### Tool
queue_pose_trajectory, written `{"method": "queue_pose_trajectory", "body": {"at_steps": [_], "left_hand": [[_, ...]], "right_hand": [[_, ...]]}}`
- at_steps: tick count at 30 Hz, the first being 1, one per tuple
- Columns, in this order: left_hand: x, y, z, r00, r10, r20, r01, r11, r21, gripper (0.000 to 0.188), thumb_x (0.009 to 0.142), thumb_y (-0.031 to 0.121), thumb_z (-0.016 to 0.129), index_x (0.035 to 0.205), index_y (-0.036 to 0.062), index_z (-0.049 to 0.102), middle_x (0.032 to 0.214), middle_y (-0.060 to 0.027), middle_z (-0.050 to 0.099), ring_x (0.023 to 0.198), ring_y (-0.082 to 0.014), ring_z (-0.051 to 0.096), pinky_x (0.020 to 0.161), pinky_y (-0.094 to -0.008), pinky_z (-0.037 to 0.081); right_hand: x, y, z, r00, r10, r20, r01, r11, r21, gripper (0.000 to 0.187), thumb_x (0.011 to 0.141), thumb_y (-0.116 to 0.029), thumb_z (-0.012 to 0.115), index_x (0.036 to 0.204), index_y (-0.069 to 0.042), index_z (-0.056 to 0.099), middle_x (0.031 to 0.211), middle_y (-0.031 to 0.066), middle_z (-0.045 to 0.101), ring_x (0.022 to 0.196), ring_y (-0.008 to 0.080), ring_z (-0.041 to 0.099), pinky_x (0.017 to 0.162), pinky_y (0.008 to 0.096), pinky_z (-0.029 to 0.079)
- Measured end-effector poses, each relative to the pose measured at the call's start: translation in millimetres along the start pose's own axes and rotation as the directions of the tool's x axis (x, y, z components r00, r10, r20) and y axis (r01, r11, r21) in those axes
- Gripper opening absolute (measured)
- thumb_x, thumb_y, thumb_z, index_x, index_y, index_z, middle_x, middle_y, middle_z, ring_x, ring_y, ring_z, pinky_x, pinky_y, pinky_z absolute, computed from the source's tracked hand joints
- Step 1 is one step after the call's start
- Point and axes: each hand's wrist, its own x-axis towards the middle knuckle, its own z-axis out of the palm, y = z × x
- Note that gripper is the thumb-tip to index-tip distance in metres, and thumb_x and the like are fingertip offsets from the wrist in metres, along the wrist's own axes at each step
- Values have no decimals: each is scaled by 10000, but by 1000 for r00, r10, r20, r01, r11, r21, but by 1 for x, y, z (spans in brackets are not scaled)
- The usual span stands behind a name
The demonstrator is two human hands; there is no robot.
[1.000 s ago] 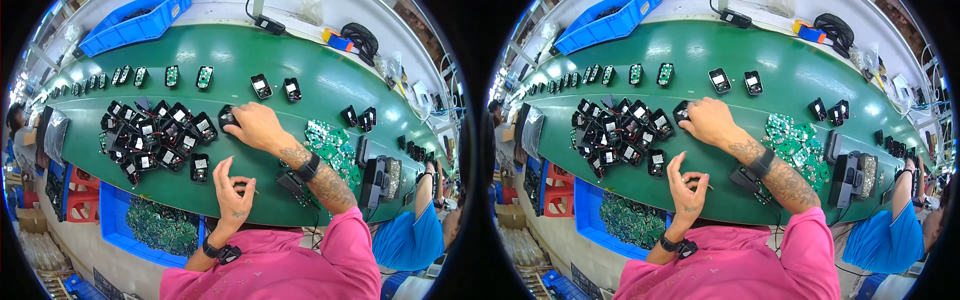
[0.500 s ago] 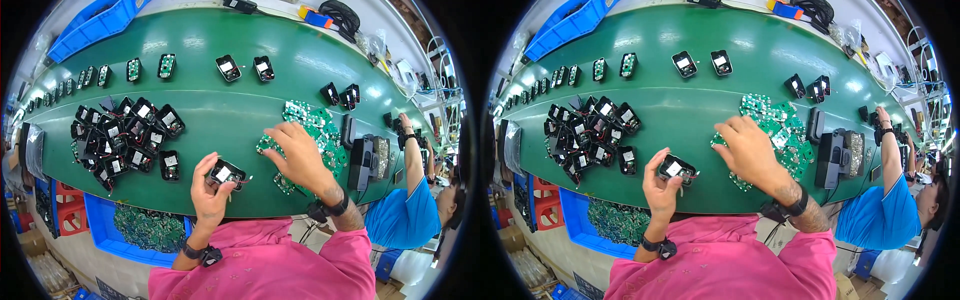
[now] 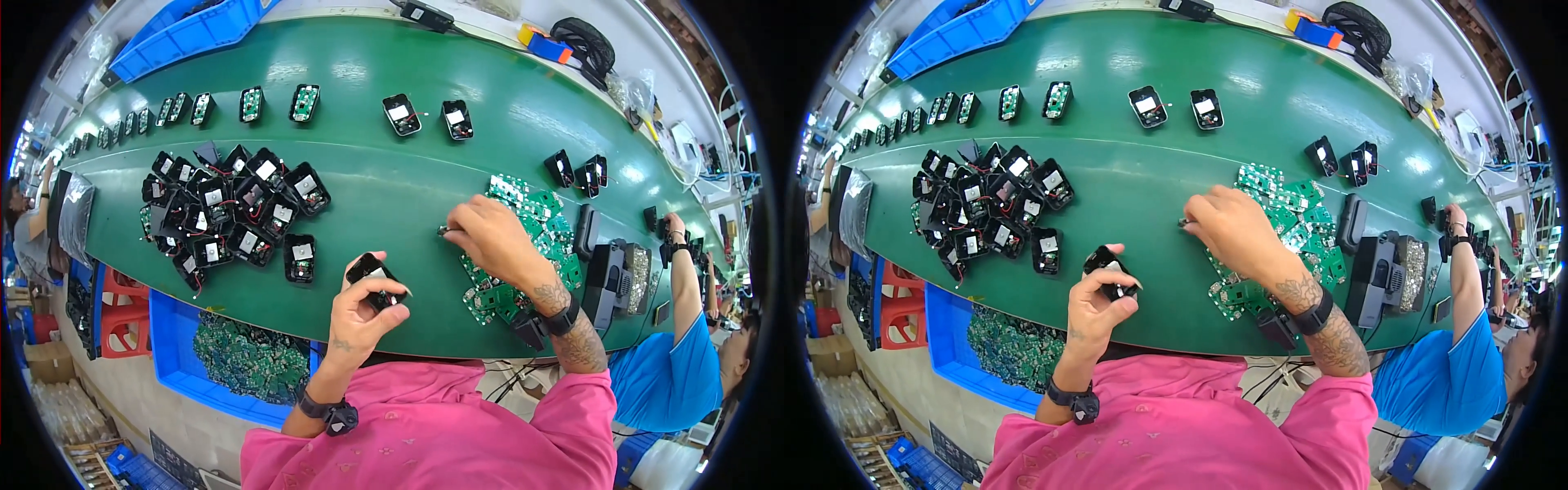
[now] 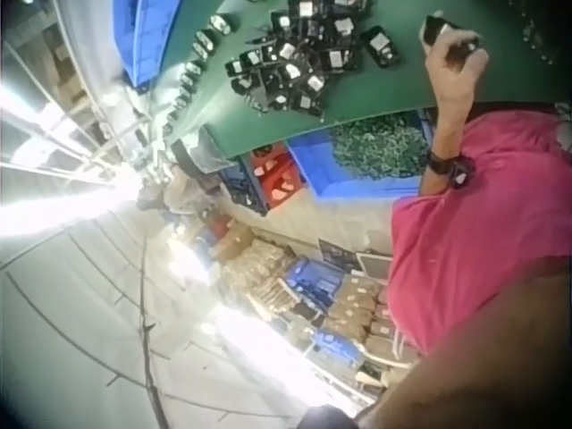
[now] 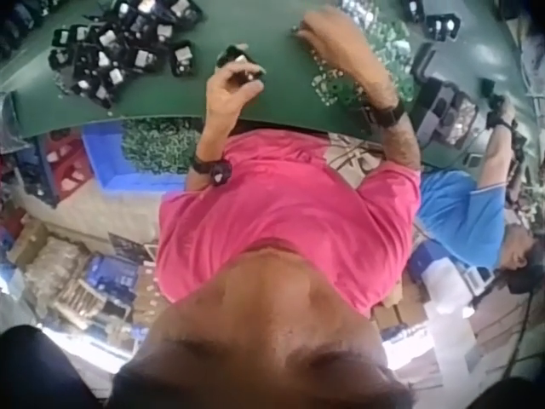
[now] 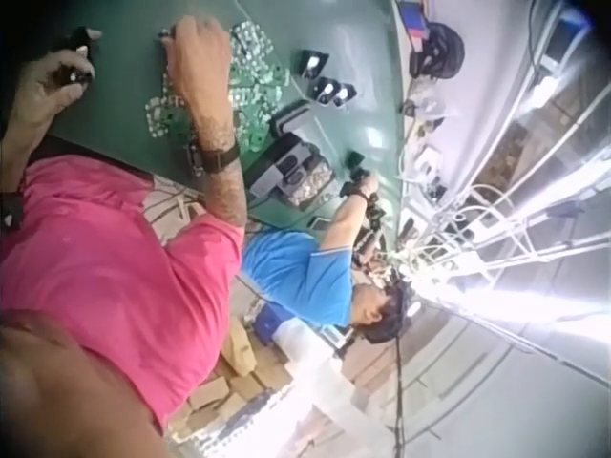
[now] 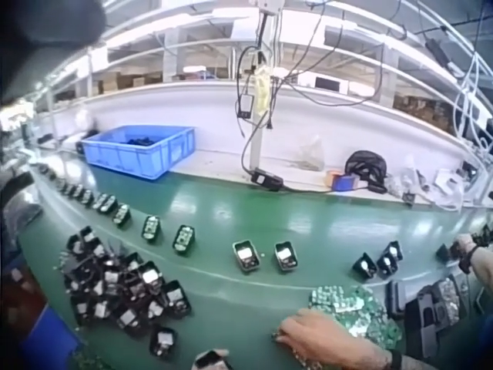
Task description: The person picks up a black housing and a circuit board, fits the board into the housing, and presses them together. The person then places the assembled unit onto the green conveyor belt and reaches for another circuit board.
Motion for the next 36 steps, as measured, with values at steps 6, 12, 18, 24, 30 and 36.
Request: {"method": "queue_pose_trajectory", "body": {"at_steps": [6,12,18,24,30,36], "left_hand": [[-1,1,3,997,-41,-60,56,957,283,152,871,48,745,1016,4,755,1332,-131,495,998,-158,604,897,-311,508],[0,1,19,998,49,-34,-37,956,291,175,915,67,696,1072,6,746,1290,-134,533,1001,-174,602,890,-308,493],[0,7,21,999,31,-30,-17,925,379,152,894,32,687,1033,-3,738,1261,-123,555,990,-172,593,880,-302,488],[-3,10,26,987,162,3,-143,863,484,137,877,16,691,1004,17,742,1287,-115,534,995,-185,587,874,-309,486],[-2,7,22,992,121,28,-119,867,483,241,858,-14,672,1094,24,702,1316,-107,510,1037,-204,573,883,-312,483],[-7,0,23,994,-58,91,45,990,134,621,854,-44,605,1427,16,372,1415,-113,374,1257,-209,476,1011,-329,465]], "right_hand": [[-14,-44,-6,872,488,37,-380,628,680,66,968,-63,604,985,-6,633,825,30,650,698,82,576,627,242,470],[-22,-65,-18,716,463,523,-612,57,789,176,977,-102,625,1085,31,662,916,52,660,772,82,600,642,253,510],[-38,-70,-2,816,430,387,-319,-223,921,414,879,29,703,1264,62,555,1153,151,636,906,139,644,668,277,559],[-46,-83,17,821,500,276,-330,20,944,429,836,64,736,1222,51,549,1093,139,672,676,72,610,526,203,497],[-48,-94,29,863,487,135,-249,178,952,521,830,72,726,1298,46,499,1230,189,680,541,34,558,476,190,460],[-48,-84,26,948,303,-98,-134,659,740,554,827,33,733,1338,8,520,1286,134,671,561,88,618,536,243,507]]}}
